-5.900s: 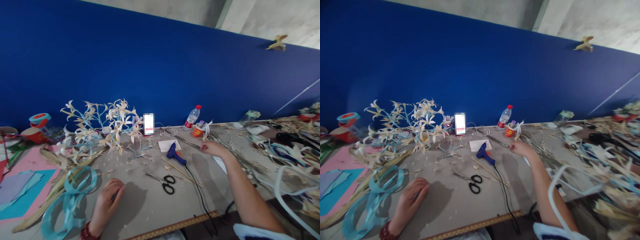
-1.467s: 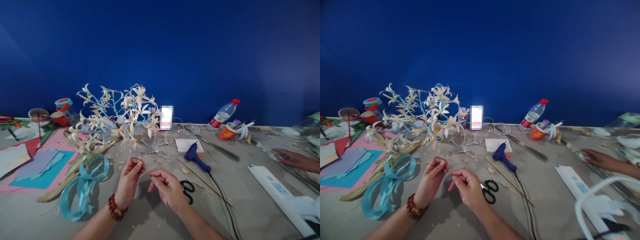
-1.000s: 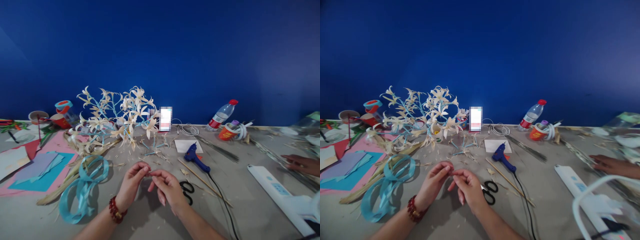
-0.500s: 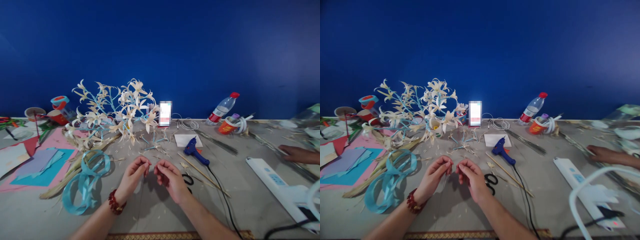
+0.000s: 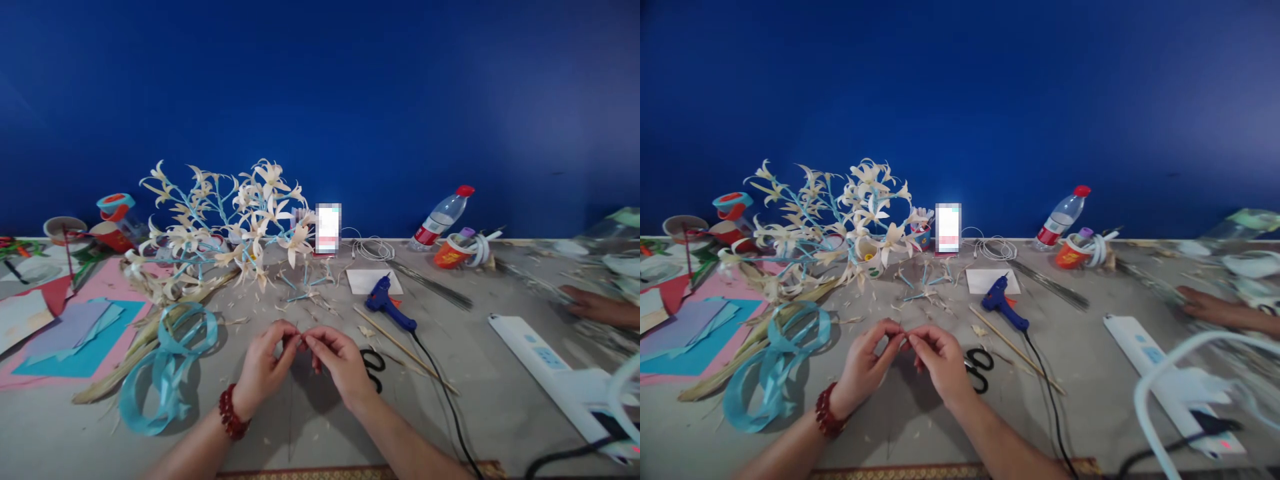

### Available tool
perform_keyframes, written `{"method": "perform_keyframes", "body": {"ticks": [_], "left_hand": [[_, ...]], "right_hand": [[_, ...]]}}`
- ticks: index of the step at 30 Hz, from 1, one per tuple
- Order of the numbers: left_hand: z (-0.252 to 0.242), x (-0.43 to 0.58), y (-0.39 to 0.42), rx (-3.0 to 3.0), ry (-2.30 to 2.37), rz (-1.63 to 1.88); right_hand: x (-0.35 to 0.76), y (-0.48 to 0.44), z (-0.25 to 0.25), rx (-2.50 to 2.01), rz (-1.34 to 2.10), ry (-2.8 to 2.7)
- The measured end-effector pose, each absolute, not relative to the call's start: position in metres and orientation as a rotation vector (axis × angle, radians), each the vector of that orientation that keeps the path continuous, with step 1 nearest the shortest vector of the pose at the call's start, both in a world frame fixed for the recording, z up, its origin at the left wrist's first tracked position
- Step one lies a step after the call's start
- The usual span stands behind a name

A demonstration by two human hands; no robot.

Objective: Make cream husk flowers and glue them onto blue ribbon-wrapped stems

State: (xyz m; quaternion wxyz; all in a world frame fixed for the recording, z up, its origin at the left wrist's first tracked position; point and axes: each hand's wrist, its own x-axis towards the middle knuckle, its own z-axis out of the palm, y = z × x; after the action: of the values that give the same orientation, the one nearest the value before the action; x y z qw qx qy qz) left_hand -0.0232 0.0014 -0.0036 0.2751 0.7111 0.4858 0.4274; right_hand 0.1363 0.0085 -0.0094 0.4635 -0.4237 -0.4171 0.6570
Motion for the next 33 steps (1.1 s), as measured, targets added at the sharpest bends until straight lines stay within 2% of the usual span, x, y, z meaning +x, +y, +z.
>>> {"method": "perform_keyframes", "body": {"ticks": [7,13,21,28,33], "left_hand": [[-0.002,-0.023,0.001,1.777,1.301,1.115],[-0.006,-0.022,0.009,1.224,1.185,1.234],[-0.011,-0.017,0.012,0.604,0.872,1.144],[-0.012,-0.015,0.009,0.533,0.819,1.144],[-0.008,-0.014,0.006,0.597,0.801,1.164]], "right_hand": [[0.139,0.008,-0.009,-1.028,1.605,-1.091],[0.153,0.021,-0.002,-1.005,1.403,-0.89],[0.138,0.011,-0.014,-1.038,1.691,-1.115],[0.134,0.008,-0.021,-1.078,1.645,-1.251],[0.136,0.009,-0.012,-1.03,1.719,-1.058]]}}
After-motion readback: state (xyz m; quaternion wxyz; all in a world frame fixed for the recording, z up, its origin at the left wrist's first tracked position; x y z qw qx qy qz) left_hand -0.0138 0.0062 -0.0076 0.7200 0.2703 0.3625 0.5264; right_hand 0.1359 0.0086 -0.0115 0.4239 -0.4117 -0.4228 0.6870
